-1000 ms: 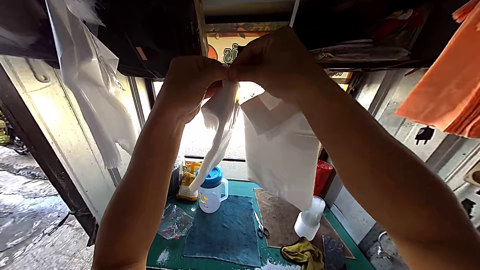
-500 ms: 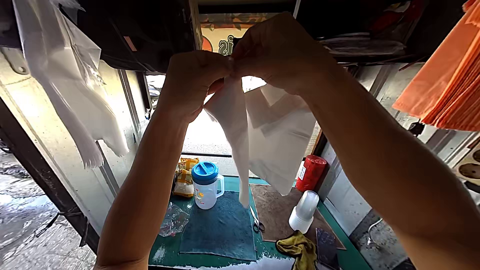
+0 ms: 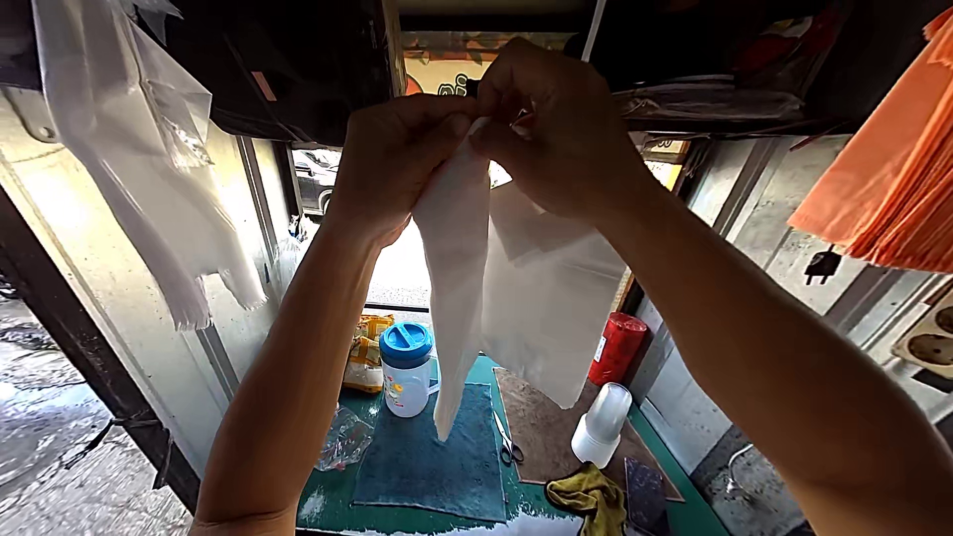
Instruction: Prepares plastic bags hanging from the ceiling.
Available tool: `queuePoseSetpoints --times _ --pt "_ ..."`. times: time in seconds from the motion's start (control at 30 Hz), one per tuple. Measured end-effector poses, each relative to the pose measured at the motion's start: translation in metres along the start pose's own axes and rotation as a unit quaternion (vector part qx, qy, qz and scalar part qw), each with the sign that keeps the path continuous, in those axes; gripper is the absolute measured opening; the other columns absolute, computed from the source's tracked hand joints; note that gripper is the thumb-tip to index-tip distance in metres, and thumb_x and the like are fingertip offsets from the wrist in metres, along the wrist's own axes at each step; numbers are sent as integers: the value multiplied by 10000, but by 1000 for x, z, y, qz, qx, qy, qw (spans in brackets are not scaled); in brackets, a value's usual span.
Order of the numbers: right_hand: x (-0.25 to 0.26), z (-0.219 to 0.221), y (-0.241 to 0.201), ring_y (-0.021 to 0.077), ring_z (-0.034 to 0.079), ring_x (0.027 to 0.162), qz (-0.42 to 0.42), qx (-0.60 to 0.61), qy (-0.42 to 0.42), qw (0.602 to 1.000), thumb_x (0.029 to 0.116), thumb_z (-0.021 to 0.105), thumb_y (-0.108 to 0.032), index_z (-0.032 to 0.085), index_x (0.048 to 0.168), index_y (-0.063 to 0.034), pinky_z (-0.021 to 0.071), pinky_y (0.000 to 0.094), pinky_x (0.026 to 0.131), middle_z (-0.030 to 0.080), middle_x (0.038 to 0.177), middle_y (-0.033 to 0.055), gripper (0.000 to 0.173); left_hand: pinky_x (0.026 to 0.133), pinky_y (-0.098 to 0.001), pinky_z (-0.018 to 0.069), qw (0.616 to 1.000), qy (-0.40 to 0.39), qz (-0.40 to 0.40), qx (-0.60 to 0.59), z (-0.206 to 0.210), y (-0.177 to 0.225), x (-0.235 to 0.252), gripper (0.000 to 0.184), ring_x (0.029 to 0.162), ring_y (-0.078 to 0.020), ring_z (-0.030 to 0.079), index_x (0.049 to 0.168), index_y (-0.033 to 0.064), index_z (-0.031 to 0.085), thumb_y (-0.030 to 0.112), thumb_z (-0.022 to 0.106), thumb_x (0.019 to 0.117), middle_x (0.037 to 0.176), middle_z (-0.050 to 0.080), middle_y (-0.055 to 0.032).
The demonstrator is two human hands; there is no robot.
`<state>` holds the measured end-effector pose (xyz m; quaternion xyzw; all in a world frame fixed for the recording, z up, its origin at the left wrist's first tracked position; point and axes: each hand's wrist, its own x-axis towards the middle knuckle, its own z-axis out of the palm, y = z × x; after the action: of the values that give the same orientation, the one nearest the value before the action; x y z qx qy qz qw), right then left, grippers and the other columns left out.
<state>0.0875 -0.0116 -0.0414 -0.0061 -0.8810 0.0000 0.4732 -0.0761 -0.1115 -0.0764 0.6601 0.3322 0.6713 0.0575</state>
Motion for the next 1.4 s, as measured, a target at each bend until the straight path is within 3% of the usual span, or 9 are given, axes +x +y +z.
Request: queuePoseSetpoints --times 0.17,0.27,0.47,0.57,0.7,0.87,1.0,1.2,1.4 --pt "-8 -1 6 15 630 842 -77 -9 17 997 988 623 -161 662 1052 -94 526 187 752 670 938 -12 101 768 -209 602 994 -98 -16 45 -15 9 11 168 834 -59 707 1112 21 735 -3 659 964 948 748 -8" --pt "-10 -5 8 -7 643 862 -90 12 16 996 997 634 -152 668 1054 -102 544 164 761 682 975 -27 84 761 -204 611 985 -150 -22 79 -21 20 20 132 811 -53 710 1075 35 731 7 659 968 917 739 10" --pt "-13 -9 11 -6 625 802 -125 -22 17 992 994 660 -174 676 993 -90 524 166 712 674 910 -20 86 727 -152 579 928 -259 64 259 -26 39 36 79 778 6 680 1015 90 739 127 696 961 879 726 52" --pt "-14 -10 9 -2 630 807 -133 -35 28 990 985 657 -149 679 980 -78 526 164 716 681 905 -7 75 667 -142 570 931 -252 72 254 -22 40 37 61 707 23 659 943 94 720 153 710 956 798 700 72" --pt "-16 -8 9 9 632 801 -141 -20 41 989 963 682 -130 684 967 -68 529 174 714 684 907 6 62 713 -190 612 958 -231 23 167 -21 37 32 33 732 -40 707 962 44 724 39 694 950 824 735 19" --pt "-17 -4 12 13 628 783 -169 2 64 984 956 669 -87 685 932 -42 530 170 697 677 884 26 53 690 -210 620 970 -193 17 145 -15 33 27 15 716 -58 707 939 27 707 16 703 929 812 726 -2" --pt "-18 -4 14 12 616 751 -180 6 70 981 950 671 -68 687 938 -22 528 166 671 677 870 35 50 707 -226 623 974 -196 7 115 -13 34 24 87 762 -85 716 997 18 719 -20 692 923 871 735 -29" --pt "-21 -3 15 17 617 754 -174 27 71 982 943 678 -47 687 923 -12 529 167 666 680 880 46 41 780 -207 632 946 -258 34 195 -22 42 28 91 808 -48 734 1023 43 755 83 707 957 888 758 10" --pt "-21 1 18 24 632 770 -167 62 88 980 919 682 -9 688 937 0 556 180 693 682 899 44 20 728 -137 577 901 -279 61 328 -17 58 37 52 774 26 681 976 120 746 157 721 949 862 731 62"
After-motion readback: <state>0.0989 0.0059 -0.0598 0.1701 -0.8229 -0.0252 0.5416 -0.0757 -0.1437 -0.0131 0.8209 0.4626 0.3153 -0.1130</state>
